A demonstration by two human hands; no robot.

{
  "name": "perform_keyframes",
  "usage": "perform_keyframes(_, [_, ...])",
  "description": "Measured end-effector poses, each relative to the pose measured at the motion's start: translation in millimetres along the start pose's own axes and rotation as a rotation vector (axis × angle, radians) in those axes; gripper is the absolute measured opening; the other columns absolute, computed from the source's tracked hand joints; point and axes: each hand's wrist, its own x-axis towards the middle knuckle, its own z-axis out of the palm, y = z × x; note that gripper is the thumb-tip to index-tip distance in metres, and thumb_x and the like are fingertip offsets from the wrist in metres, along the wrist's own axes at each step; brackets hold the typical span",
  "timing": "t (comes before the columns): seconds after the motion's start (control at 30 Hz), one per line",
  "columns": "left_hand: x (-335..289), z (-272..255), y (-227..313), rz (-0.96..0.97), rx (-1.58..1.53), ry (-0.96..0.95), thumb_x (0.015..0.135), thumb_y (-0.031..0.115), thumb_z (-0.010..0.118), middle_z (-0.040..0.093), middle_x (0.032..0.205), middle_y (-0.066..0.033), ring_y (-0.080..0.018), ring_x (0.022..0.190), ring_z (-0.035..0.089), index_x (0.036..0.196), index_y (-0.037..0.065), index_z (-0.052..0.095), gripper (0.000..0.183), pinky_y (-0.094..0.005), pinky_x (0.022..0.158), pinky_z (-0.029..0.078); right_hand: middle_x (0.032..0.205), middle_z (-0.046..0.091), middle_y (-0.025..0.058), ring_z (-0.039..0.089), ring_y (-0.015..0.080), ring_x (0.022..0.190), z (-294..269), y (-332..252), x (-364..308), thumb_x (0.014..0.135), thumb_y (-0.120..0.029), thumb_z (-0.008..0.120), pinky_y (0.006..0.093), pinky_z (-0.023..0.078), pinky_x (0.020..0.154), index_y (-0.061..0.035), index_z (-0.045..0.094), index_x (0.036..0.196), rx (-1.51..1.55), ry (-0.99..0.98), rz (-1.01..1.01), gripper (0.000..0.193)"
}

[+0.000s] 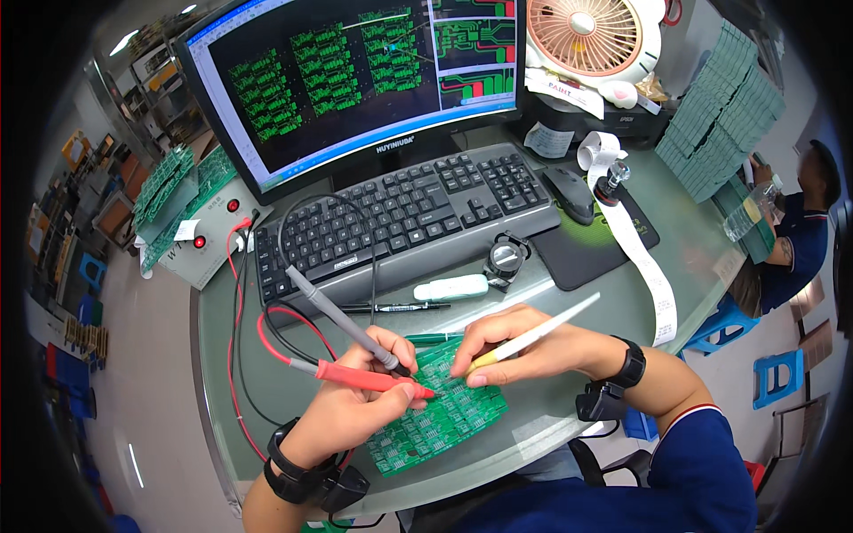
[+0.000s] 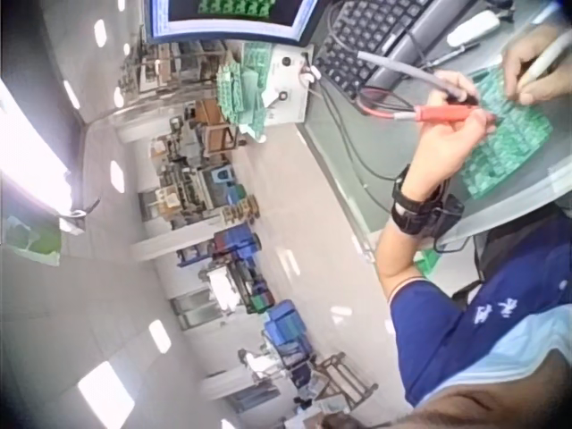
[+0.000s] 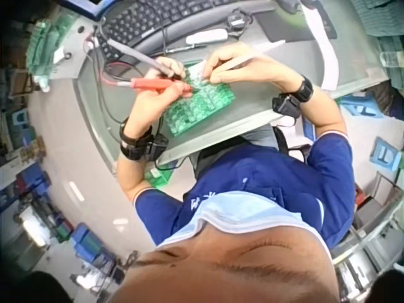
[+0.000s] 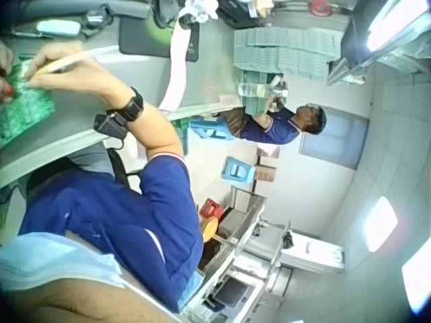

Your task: The person uses a multimeter probe and a white tool to test a circuit board, marks it with a pen, and writes on a strip of paper. They then repeat the process of testing and marking the board.

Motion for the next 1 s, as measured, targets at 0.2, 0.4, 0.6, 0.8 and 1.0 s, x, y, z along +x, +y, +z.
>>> perform_keyframes(0.2, [0.5,-0.8,-0.8,-0.001,-0.003,-0.012,0.083,-0.001,0.057,0.049,0.1,-0.0042,-0.0107,0.087,0.06,0.106,0.003,0.044,0.026,-0.0264,0.076,0.051,0.062,0.055,-0.0038,0.048,0.0026,0.053,17.6,-4.9,-1.4,0.082,-0.02,0.073,0.0226,0.035,0.045,-0.007,0.05,0.073,0.003,0.21,0.03,0.028])
perform_keyframes(0.4, [0.8,0.1,-0.8,0.004,0.001,-0.001,0.082,-0.002,0.057,0.05,0.099,-0.0042,-0.0107,0.087,0.061,0.105,0.003,0.044,0.026,-0.0258,0.075,0.051,0.057,0.053,-0.0023,0.048,0.0061,0.049,19.4,-0.1,-0.8,0.08,-0.017,0.072,0.0243,0.034,0.043,-0.0072,0.05,0.072,-0.103,0.213,-0.017,0.025])
perform_keyframes(0.6, [0.2,-0.1,-0.8,0.003,0.002,0.007,0.081,-0.002,0.058,0.05,0.099,-0.0039,-0.0101,0.086,0.06,0.105,0.003,0.044,0.028,-0.0255,0.075,0.05,0.057,0.055,-0.0014,0.05,0.0075,0.049,18.6,0.3,0.7,0.08,-0.016,0.071,0.0249,0.035,0.044,-0.0066,0.05,0.072,-0.118,0.174,-0.02,0.024])
perform_keyframes(0.8, [1.0,-1.7,-3.8,0.03,0.004,0.006,0.081,-0.003,0.058,0.05,0.098,-0.0038,-0.0095,0.085,0.06,0.105,0.003,0.044,0.029,-0.025,0.075,0.05,0.057,0.055,-0.0001,0.052,0.0094,0.05,17.0,0.5,2.6,0.081,-0.016,0.07,0.0258,0.037,0.044,-0.0062,0.05,0.072,-0.121,0.152,-0.036,0.024])
perform_keyframes(1.0, [1.4,-2.4,-3.5,0.041,-0.003,-0.009,0.081,-0.003,0.058,0.05,0.098,-0.0036,-0.0091,0.085,0.06,0.105,0.003,0.044,0.028,-0.0249,0.075,0.05,0.059,0.055,0.0003,0.052,0.0081,0.051,15.4,0.7,2.2,0.082,-0.016,0.069,0.0248,0.037,0.045,-0.0054,0.051,0.073,-0.114,0.129,-0.037,0.023])
